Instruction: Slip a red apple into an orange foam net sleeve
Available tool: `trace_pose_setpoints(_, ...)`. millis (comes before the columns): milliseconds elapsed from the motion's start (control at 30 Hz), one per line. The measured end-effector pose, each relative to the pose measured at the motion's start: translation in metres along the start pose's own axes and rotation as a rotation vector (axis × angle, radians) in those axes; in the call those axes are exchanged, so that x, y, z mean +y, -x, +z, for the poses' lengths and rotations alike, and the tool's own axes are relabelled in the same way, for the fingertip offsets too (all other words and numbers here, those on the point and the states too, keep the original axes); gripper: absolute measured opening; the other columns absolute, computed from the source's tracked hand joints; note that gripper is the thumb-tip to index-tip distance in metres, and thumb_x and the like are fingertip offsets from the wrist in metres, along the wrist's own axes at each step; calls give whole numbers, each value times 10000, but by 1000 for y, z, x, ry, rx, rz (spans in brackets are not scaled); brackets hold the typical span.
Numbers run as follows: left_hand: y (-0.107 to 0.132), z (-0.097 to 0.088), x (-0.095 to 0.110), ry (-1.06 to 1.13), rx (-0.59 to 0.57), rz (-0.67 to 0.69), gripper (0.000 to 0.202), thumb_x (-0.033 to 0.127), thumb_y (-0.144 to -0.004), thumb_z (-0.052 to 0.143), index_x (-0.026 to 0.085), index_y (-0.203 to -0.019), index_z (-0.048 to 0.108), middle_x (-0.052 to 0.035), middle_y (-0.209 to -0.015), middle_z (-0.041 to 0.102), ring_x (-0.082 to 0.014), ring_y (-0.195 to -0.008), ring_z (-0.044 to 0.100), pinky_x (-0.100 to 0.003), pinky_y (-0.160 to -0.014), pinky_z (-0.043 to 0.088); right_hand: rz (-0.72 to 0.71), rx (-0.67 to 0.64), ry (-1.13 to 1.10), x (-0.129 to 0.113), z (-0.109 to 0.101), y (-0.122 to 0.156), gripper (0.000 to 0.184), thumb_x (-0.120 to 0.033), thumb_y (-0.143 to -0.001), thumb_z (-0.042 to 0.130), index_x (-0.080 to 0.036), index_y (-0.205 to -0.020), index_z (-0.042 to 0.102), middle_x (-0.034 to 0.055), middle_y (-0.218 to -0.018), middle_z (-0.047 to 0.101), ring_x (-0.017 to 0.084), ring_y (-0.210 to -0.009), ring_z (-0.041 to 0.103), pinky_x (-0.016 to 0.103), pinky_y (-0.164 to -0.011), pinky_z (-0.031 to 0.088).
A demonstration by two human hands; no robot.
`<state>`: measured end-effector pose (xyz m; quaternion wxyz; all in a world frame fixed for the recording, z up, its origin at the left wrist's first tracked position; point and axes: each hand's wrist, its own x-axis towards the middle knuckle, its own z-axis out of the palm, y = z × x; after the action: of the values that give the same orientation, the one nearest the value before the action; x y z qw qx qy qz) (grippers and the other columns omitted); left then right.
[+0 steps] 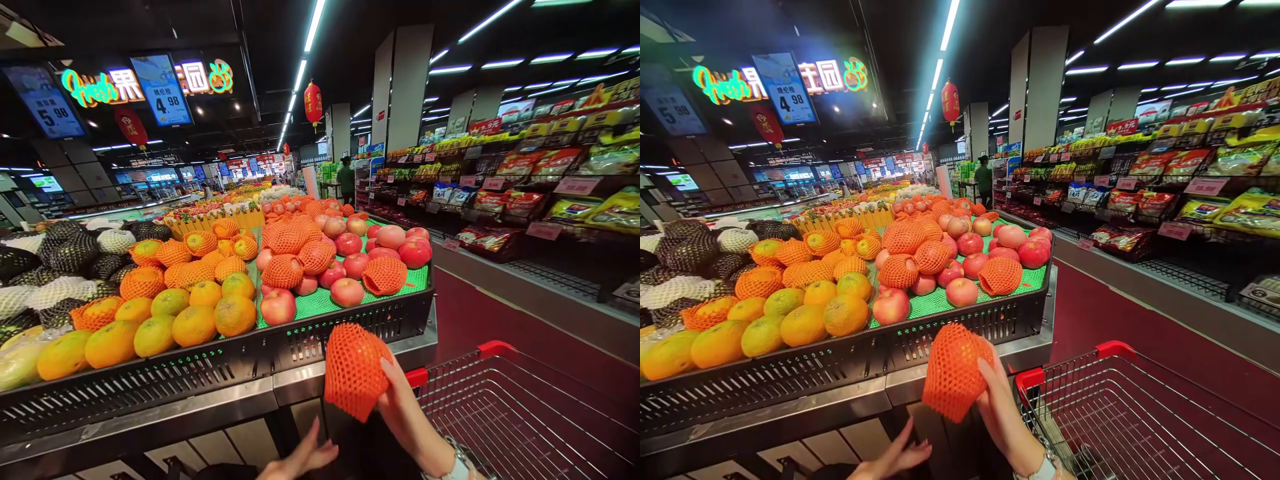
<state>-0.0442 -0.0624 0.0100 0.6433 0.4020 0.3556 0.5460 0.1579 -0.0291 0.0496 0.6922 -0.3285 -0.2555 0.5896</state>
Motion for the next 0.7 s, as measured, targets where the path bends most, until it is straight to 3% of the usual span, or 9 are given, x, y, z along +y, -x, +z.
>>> trace_pose_setpoints(100,-15,3,14,3,33,80,481,623,-697,724,323,-1073,741,-100,-1075,734,-322,-1046,660,-549,-1023,431,-81,64,16,-4,-6,-3,723,-585,-743,699,-312,-1340,398,92,-1409,504,317,-1318,463,474,-999,481)
trace_pose_setpoints(167,-26,23,13,197,122,117,515,610,-722,710,339,-1161,695,-96,-1267,658,-299,-1132,620,-446,-932,515,-153,26,84,0,-8,-1,754,-603,-738,697,-308,-1356,380,114,-1397,500,333,-1301,473,487,-994,482)
trace_pose_setpoints(233,-30,51,5,488,172,51,505,620,-775,649,381,-1220,651,-68,-1351,609,-267,-1167,606,-364,-861,550,-245,-60,189,7,-7,3,748,-635,-753,677,-278,-1345,393,138,-1369,508,341,-1251,511,503,-1013,460)
trace_pose_setpoints(300,-28,75,-4,709,228,-55,439,614,-838,557,340,-1144,711,-85,-1248,682,-253,-1058,669,-331,-805,570,-391,-156,341,15,-6,7,684,-652,-783,648,-258,-1302,445,133,-1331,523,328,-1224,526,493,-1043,432)
trace_pose_setpoints(367,-26,89,-6,813,334,-148,479,557,-911,432,246,-949,794,-129,-1038,758,-242,-867,724,-315,-728,589,-560,-272,518,21,-4,12,580,-632,-841,601,-278,-1283,478,107,-1335,508,304,-1250,501,465,-1066,413)
trace_pose_setpoints(467,-26,91,-1,850,432,-239,637,488,-963,304,173,-731,808,-154,-836,772,-215,-650,721,-288,-612,590,-763,-475,790,22,-4,17,488,-498,-905,587,-328,-1340,443,78,-1404,440,283,-1330,421,454,-1125,350)
trace_pose_setpoints(567,-29,80,3,871,423,-269,654,517,-965,293,187,-734,808,-126,-828,776,-211,-644,724,-293,-616,598,-806,-581,971,20,-7,19,520,-326,-920,586,-333,-1400,387,78,-1472,378,274,-1390,359,464,-1170,278)
trace_pose_setpoints(633,-30,74,1,876,390,-286,651,562,-953,300,193,-785,810,-129,-907,775,-227,-713,736,-323,-684,610,-763,-576,960,17,-9,17,556,-382,-935,561,-319,-1443,343,95,-1536,307,294,-1432,303,485,-1169,279)
trace_pose_setpoints(700,-29,71,-4,854,306,-273,527,642,-844,517,203,-833,809,-134,-974,766,-250,-787,739,-329,-723,610,-723,-541,908,14,-10,13,684,-555,-909,549,-296,-1489,297,119,-1601,187,345,-1469,216,534,-1161,271)
